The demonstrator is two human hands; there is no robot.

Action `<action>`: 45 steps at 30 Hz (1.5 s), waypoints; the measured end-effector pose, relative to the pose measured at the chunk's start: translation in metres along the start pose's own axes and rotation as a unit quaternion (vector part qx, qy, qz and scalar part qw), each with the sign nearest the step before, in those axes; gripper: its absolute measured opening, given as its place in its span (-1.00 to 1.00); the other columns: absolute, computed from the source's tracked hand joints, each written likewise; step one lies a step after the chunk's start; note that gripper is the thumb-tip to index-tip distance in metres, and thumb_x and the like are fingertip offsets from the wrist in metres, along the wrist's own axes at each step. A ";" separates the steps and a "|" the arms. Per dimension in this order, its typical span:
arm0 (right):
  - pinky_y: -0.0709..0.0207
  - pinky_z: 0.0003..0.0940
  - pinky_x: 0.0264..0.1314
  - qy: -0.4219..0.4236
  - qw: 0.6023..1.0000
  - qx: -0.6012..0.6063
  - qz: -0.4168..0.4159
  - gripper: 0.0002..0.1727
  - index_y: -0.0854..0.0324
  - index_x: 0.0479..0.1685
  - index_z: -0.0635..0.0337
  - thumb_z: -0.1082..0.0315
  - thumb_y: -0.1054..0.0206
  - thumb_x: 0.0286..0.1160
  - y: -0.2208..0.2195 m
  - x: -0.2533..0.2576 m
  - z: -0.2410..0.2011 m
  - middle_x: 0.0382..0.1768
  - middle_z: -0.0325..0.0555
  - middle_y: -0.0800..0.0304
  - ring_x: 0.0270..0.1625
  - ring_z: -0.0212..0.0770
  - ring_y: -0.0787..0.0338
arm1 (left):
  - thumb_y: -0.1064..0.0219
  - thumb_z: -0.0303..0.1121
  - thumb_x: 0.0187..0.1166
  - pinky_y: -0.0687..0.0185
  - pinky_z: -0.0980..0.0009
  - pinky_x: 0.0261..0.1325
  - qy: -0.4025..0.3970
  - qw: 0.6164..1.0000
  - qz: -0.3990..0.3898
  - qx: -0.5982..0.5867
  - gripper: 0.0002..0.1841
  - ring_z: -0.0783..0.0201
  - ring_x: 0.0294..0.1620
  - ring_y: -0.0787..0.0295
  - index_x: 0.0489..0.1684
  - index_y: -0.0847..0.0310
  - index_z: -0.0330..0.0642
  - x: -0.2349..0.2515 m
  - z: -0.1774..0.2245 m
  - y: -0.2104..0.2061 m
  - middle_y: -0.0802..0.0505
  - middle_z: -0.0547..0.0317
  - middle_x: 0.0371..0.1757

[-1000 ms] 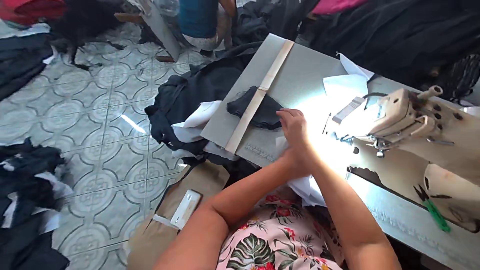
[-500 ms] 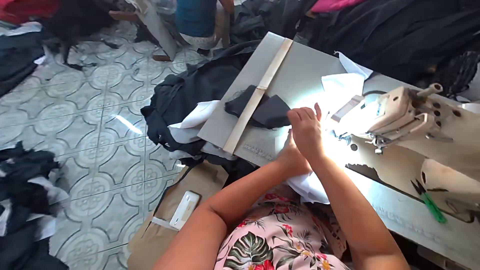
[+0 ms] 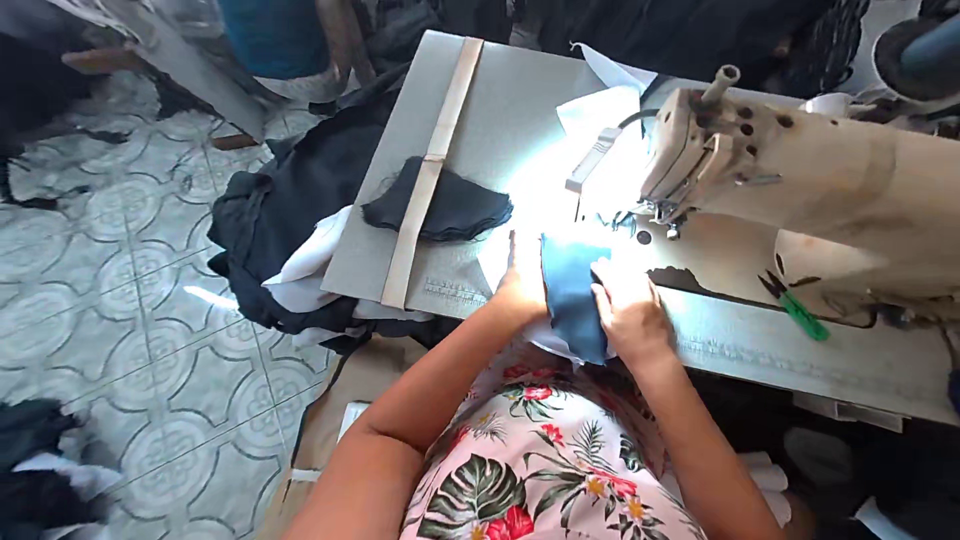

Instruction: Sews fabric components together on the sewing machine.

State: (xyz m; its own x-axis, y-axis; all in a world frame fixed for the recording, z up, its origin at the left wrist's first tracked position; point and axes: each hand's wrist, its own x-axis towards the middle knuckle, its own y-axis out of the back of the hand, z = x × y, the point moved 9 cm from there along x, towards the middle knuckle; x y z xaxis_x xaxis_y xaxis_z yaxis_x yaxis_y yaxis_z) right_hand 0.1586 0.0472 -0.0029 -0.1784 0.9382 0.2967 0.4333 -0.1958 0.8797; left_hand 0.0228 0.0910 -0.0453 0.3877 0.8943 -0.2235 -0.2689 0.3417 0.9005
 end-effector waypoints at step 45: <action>-0.14 0.33 0.72 -0.053 0.997 -0.020 0.057 -0.58 -0.75 0.39 0.00 0.15 -0.16 0.69 -0.004 -0.007 0.036 0.53 -0.15 -0.68 0.72 0.06 -0.46 | 0.11 -0.04 0.77 0.46 -0.51 0.74 -0.046 0.986 0.133 0.087 -0.35 -0.36 0.86 0.03 0.90 -0.10 0.10 0.008 0.013 0.011 -0.31 -0.18 0.82</action>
State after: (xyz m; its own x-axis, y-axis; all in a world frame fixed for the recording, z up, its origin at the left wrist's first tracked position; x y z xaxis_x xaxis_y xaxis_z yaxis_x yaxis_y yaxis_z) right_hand 0.1900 0.0516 -0.0221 -0.0352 0.9338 0.3560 0.4086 -0.3116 0.8579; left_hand 0.0344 0.0985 -0.0321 0.4052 0.9125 0.0566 -0.2189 0.0367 0.9750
